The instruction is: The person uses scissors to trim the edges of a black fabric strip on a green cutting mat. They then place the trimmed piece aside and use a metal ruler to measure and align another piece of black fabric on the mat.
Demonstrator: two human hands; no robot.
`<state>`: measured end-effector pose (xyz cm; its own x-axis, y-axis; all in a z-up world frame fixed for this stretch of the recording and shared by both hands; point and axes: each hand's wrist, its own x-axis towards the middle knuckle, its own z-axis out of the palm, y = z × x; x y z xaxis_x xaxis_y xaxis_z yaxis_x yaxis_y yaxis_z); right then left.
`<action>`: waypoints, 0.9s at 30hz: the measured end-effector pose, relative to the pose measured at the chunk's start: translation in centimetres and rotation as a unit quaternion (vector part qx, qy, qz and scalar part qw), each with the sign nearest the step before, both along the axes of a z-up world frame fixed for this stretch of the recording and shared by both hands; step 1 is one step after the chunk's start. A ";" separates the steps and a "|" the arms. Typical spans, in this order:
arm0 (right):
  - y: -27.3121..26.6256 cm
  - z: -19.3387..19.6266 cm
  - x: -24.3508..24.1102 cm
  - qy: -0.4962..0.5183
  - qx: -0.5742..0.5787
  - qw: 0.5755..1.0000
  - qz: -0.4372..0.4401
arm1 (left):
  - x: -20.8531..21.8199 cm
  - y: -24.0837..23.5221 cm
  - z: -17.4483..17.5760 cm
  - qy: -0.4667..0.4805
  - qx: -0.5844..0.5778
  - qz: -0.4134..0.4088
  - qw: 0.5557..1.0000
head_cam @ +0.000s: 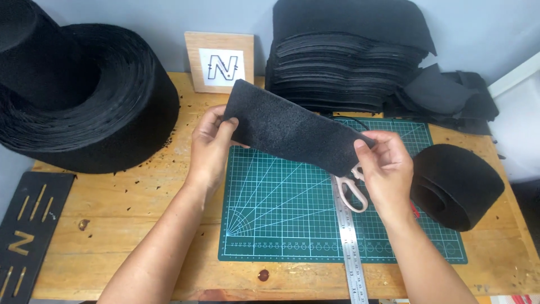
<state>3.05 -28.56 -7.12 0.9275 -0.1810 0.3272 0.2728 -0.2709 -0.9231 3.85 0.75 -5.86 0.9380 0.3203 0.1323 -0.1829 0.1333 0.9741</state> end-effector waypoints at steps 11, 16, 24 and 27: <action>-0.1 0.8 0.1 -0.016 0.044 0.999 -0.018 | 0.4 0.0 -0.8 -0.009 0.001 0.010 1.000; -0.1 1.6 -0.1 -0.020 0.038 0.999 -0.034 | 0.6 0.1 -1.4 -0.003 0.002 0.016 1.000; -1.2 0.9 0.7 -0.022 0.059 0.997 -0.044 | 0.2 -0.1 -1.1 -0.004 0.013 -0.004 1.000; -1.8 0.3 1.1 -0.012 0.076 0.997 -0.031 | -0.3 -0.9 -0.2 -0.021 0.032 -0.025 0.999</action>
<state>4.16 -30.36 -6.78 0.9048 -0.2872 0.3145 0.2831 -0.1462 -0.9479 3.57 -0.14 -6.02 0.9458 0.2627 0.1911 -0.2191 0.0814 0.9723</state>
